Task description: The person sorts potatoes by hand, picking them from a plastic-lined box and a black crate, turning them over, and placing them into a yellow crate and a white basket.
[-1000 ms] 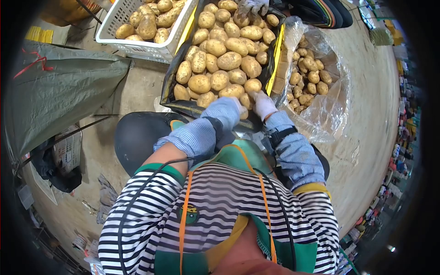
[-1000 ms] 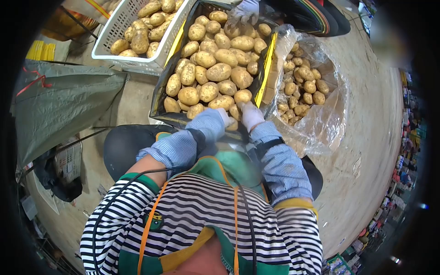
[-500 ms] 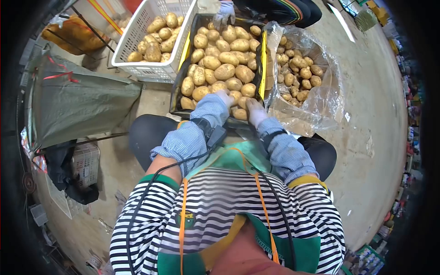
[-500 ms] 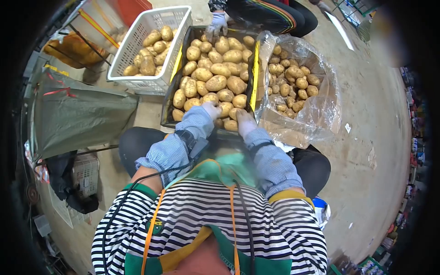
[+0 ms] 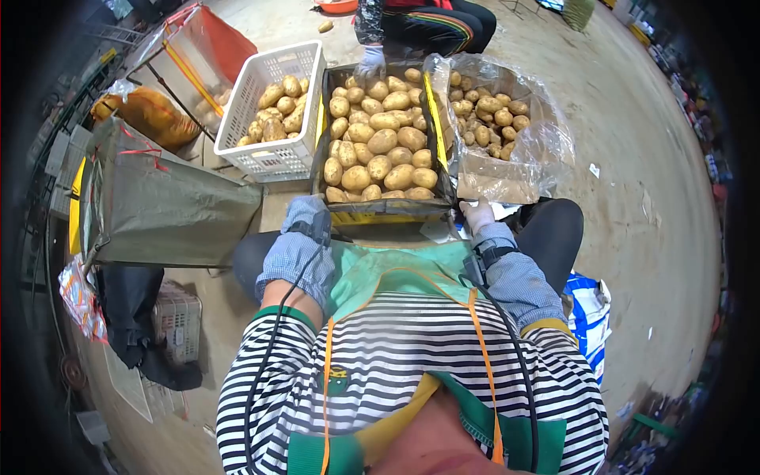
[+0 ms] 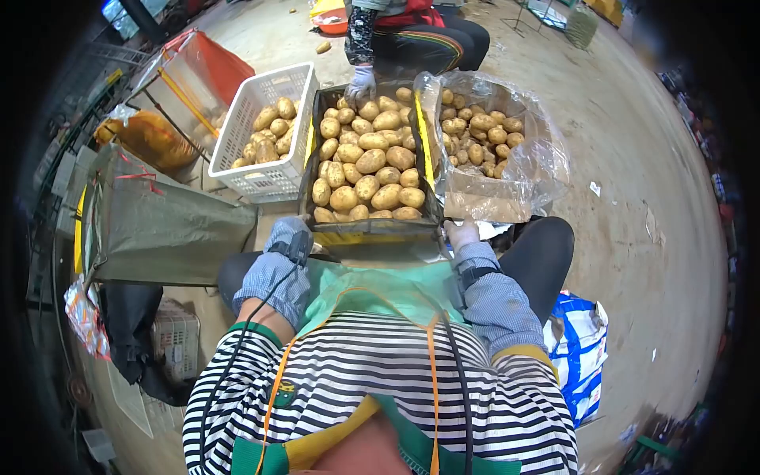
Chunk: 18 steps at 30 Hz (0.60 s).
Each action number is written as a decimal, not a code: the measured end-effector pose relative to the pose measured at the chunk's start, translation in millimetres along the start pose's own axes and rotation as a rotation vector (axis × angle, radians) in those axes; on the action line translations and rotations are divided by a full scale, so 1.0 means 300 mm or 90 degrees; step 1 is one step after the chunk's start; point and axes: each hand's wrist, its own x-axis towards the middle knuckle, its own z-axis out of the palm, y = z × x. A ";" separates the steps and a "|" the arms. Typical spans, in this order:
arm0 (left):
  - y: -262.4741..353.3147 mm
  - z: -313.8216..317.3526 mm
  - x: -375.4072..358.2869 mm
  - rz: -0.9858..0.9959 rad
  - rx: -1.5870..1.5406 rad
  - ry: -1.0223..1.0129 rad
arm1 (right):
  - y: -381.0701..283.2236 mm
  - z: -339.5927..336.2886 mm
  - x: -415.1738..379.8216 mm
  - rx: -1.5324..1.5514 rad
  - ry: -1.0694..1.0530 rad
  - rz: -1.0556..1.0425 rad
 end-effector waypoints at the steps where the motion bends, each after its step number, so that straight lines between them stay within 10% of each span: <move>1: -0.005 -0.008 -0.005 -0.003 -0.008 -0.002 | -0.017 -0.008 -0.004 0.091 -0.068 0.117; 9: -0.003 -0.020 -0.032 -0.048 -0.054 -0.024 | 0.081 0.181 0.069 -0.012 -0.083 -0.045; 11: 0.015 -0.018 -0.031 -0.064 -0.065 -0.020 | -0.095 0.071 -0.051 0.279 -0.201 0.192; 16: 0.120 -0.054 -0.056 -0.117 -0.137 -0.010 | -0.013 0.212 0.128 0.206 -0.148 0.222; 18: 0.212 -0.085 -0.067 -0.133 -0.201 0.011 | -0.016 0.237 0.171 0.071 -0.039 -0.090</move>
